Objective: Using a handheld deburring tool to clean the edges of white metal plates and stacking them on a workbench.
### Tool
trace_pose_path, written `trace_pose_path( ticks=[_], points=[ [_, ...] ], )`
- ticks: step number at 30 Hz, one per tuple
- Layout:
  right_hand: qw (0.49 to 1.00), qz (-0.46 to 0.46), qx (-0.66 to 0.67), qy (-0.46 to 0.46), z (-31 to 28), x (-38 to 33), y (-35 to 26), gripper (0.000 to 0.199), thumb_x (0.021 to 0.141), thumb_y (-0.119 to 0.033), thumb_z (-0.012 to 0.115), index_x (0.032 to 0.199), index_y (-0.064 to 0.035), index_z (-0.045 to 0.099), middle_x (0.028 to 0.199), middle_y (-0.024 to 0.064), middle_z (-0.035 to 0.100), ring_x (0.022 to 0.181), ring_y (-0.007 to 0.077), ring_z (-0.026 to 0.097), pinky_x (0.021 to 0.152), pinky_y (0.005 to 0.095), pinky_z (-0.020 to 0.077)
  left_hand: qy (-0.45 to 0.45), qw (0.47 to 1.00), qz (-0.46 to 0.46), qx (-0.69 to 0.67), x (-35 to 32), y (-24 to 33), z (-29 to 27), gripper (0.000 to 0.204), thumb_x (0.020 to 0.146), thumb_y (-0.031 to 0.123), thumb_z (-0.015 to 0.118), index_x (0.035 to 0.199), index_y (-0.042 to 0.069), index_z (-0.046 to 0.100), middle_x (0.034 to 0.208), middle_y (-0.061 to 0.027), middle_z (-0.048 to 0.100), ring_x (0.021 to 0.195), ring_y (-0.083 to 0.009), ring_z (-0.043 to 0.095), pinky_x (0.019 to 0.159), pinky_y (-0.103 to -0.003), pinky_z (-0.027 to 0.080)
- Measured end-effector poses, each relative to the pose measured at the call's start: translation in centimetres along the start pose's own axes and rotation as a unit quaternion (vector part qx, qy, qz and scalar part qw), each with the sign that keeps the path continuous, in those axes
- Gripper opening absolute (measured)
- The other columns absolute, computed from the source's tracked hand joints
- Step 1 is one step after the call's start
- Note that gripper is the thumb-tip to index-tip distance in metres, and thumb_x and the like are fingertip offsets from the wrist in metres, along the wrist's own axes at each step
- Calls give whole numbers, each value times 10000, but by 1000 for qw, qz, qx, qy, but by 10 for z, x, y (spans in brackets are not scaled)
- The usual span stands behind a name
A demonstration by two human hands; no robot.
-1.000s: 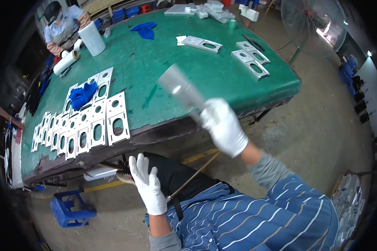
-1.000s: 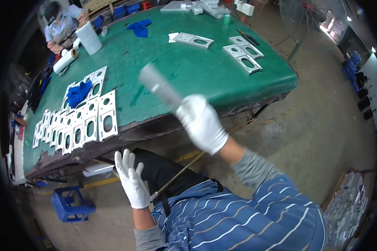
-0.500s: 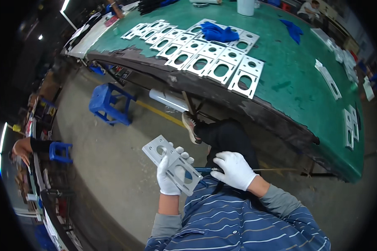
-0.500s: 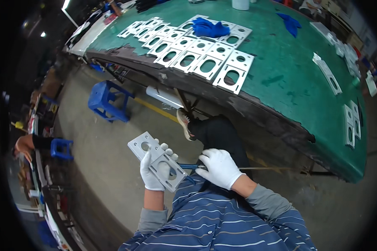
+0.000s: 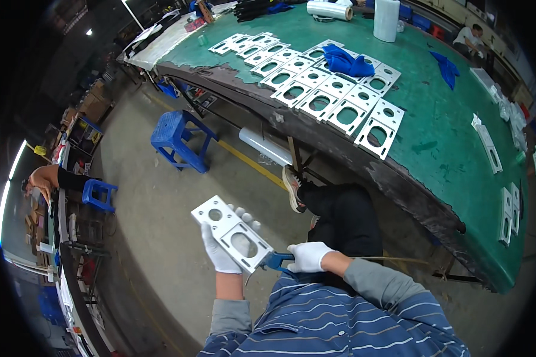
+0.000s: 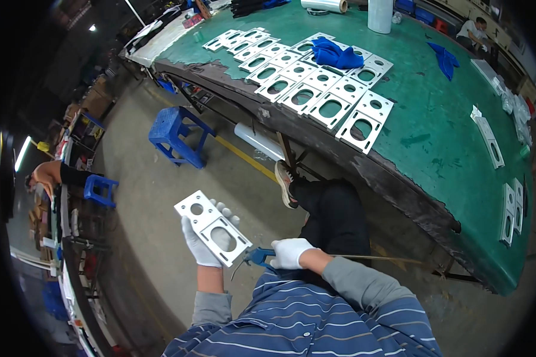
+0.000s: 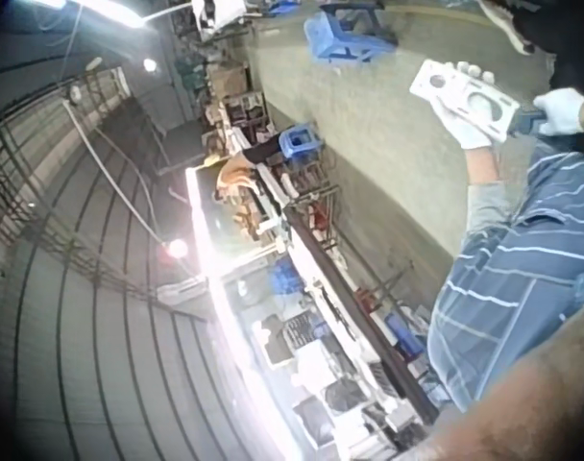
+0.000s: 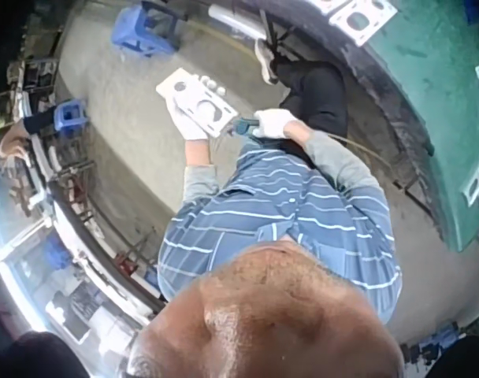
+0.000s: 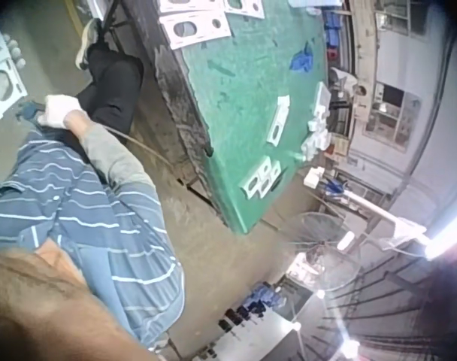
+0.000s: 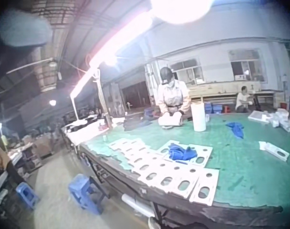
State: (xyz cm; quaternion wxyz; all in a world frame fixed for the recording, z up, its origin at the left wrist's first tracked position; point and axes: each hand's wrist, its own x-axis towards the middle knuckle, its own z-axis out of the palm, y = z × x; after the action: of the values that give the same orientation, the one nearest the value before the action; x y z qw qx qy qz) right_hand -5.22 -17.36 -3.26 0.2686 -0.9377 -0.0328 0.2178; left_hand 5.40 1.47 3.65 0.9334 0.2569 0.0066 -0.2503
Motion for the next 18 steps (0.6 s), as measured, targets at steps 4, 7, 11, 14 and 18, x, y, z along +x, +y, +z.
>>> trace_pose_path(
  ticks=[4,7,11,14,18],
  points=[
    [982,-39,131,-128,-58,10,12,411,920,-376,657,1064,3,719,910,153,728,731,334,670,729,454,565,50,992,105,42,-20,38,-16,726,957,624,538,1359,21,578,1116,-149,698,933,-267,714,844,-447,601],
    [907,32,386,-165,-106,5,28,378,903,-297,713,1149,-11,728,932,125,726,746,264,661,718,351,587,60,991,111,46,-41,59,-28,726,959,643,510,1370,48,575,1112,-135,694,948,-273,711,859,-474,595],
    [919,-28,318,-233,-124,-9,23,424,899,-237,734,1249,-1,688,917,109,712,749,223,655,728,300,581,76,992,85,49,-55,46,-36,745,955,651,512,1353,25,585,1074,-135,701,909,-259,711,817,-447,600],
    [913,-60,327,-236,-123,-20,15,465,904,-209,736,1310,2,656,924,101,705,757,204,652,735,284,581,74,990,110,41,-48,34,-43,756,954,660,506,1351,21,577,1053,-144,689,871,-251,694,791,-434,593],
    [894,-80,384,-217,-114,-36,-1,544,921,-167,720,1418,-1,573,995,87,693,800,178,648,760,295,589,61,994,92,19,-30,37,-68,718,942,634,536,1361,53,568,1153,-172,672,979,-297,667,864,-476,559]
  ],
)
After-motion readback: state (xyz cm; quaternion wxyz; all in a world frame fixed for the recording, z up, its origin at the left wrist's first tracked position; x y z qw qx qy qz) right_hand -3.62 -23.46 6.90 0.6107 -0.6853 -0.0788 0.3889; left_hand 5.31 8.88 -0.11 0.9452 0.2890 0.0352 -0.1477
